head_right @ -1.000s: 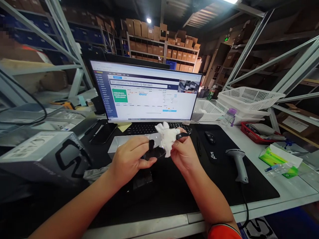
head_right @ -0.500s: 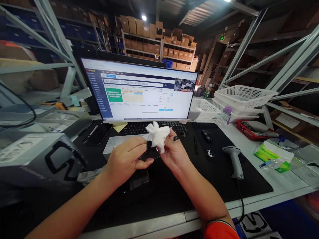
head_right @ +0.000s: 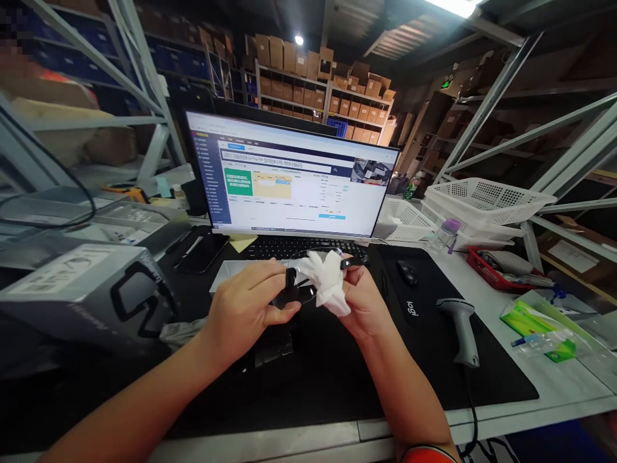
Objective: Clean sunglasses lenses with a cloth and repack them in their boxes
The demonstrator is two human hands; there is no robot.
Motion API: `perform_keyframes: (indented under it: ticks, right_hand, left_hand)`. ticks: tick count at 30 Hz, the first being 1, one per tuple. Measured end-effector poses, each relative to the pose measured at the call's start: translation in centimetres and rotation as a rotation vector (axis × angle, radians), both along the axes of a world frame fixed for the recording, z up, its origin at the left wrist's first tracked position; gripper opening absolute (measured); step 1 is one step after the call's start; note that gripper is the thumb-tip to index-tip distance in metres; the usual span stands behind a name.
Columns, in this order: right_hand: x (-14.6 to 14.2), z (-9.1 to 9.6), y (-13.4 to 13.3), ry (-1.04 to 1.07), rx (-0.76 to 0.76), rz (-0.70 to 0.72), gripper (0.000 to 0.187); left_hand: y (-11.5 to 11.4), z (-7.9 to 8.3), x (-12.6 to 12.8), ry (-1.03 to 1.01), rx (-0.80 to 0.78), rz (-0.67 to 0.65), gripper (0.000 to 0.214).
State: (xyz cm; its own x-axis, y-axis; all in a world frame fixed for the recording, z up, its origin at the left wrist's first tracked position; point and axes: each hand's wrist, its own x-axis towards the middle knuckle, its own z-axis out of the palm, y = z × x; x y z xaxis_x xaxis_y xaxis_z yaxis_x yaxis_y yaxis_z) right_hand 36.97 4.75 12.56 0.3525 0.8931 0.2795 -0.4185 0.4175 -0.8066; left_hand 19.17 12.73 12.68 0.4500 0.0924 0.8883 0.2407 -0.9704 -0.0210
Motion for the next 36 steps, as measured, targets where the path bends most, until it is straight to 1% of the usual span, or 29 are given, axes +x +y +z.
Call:
perform_keyframes:
  ticks: [2, 4, 5, 6, 7, 8, 9, 11, 12, 13, 14, 17, 18, 20, 22, 24, 26, 29, 31, 33, 36]
  right_hand:
    - [0.3, 0.0, -0.6, -0.162, -0.012, 0.101, 0.035]
    - [0.7, 0.4, -1.8, -0.399, -0.044, 0.249, 0.03]
    - [1.0, 0.8, -2.5, -0.528, -0.055, 0.275, 0.026]
    - [1.3, 1.2, -3.3, -0.648, -0.058, 0.24, 0.021]
    - [1.6, 1.7, -4.2, -0.745, -0.046, 0.131, 0.014]
    - [1.9, 2.0, -4.9, -0.813, -0.019, -0.049, 0.008]
    - [2.2, 2.3, -5.5, -0.85, 0.017, -0.274, 0.007]
    - [2.5, 2.6, -6.1, -0.869, 0.114, -0.72, 0.017]
    - [2.6, 2.5, -6.0, -0.885, 0.17, -0.881, 0.019]
    - [2.5, 2.4, -5.7, -0.923, 0.223, -0.982, 0.021]
    - [2.3, 2.2, -5.1, -0.986, 0.263, -1.016, 0.023]
    - [1.2, 1.3, -3.1, -1.205, 0.322, -0.93, 0.034]
    - [0.7, 1.0, -2.5, -1.256, 0.336, -0.927, 0.039]
    - [-0.4, 0.2, -1.6, -1.327, 0.37, -0.976, 0.053]
    - [-1.4, -0.5, -1.2, -1.371, 0.434, -1.053, 0.061]
    - [-2.5, -1.3, -1.0, -1.39, 0.517, -1.073, 0.058]
    - [-3.4, -2.0, -0.9, -1.394, 0.606, -1.06, 0.052]
    - [-3.9, -2.4, -0.9, -1.416, 0.666, -1.024, 0.048]
    - [-3.3, -1.9, -1.1, -1.441, 0.653, -1.017, 0.045]
    - [-2.0, -0.9, -1.1, -1.424, 0.595, -1.019, 0.039]
    - [0.2, 0.5, -0.9, -1.269, 0.469, -1.021, 0.028]
  left_hand:
    - [0.2, 0.1, -0.1, -0.024, 0.015, 0.016, 0.026]
    - [0.5, 0.2, -0.2, -0.043, 0.041, 0.052, 0.022]
    - [0.7, 0.3, -0.3, -0.049, 0.055, 0.077, 0.021]
    - [0.8, 0.4, -0.4, -0.054, 0.069, 0.102, 0.019]
    - [1.0, 0.4, -0.4, -0.057, 0.082, 0.119, 0.018]
    - [1.1, 0.5, -0.5, -0.058, 0.094, 0.126, 0.017]
    - [1.2, 0.5, -0.5, -0.055, 0.106, 0.12, 0.015]
    - [1.1, 0.4, -0.3, -0.03, 0.123, 0.097, 0.011]
    - [1.0, 0.3, -0.1, -0.014, 0.131, 0.088, 0.01]
    - [0.9, 0.1, 0.0, 0.002, 0.136, 0.08, 0.01]
    - [0.8, 0.0, 0.2, 0.015, 0.139, 0.071, 0.01]
    - [0.4, -0.2, 0.5, 0.027, 0.15, 0.03, 0.013]
    - [0.4, -0.2, 0.5, 0.017, 0.156, 0.018, 0.013]
    - [0.5, -0.2, 0.4, -0.01, 0.163, 0.013, 0.012]
    - [0.8, -0.2, 0.4, -0.025, 0.163, 0.017, 0.011]
    - [1.0, -0.3, 0.4, -0.031, 0.162, 0.01, 0.012]
    - [1.2, -0.6, 0.5, -0.039, 0.153, -0.009, 0.015]
    - [1.3, -1.0, 0.8, -0.045, 0.108, -0.035, 0.017]
    - [1.2, -1.0, 1.0, -0.048, 0.09, -0.055, 0.017]
    - [1.0, -0.9, 1.1, -0.044, 0.097, -0.073, 0.015]
    - [0.7, -0.7, 1.2, -0.013, 0.127, -0.089, 0.018]
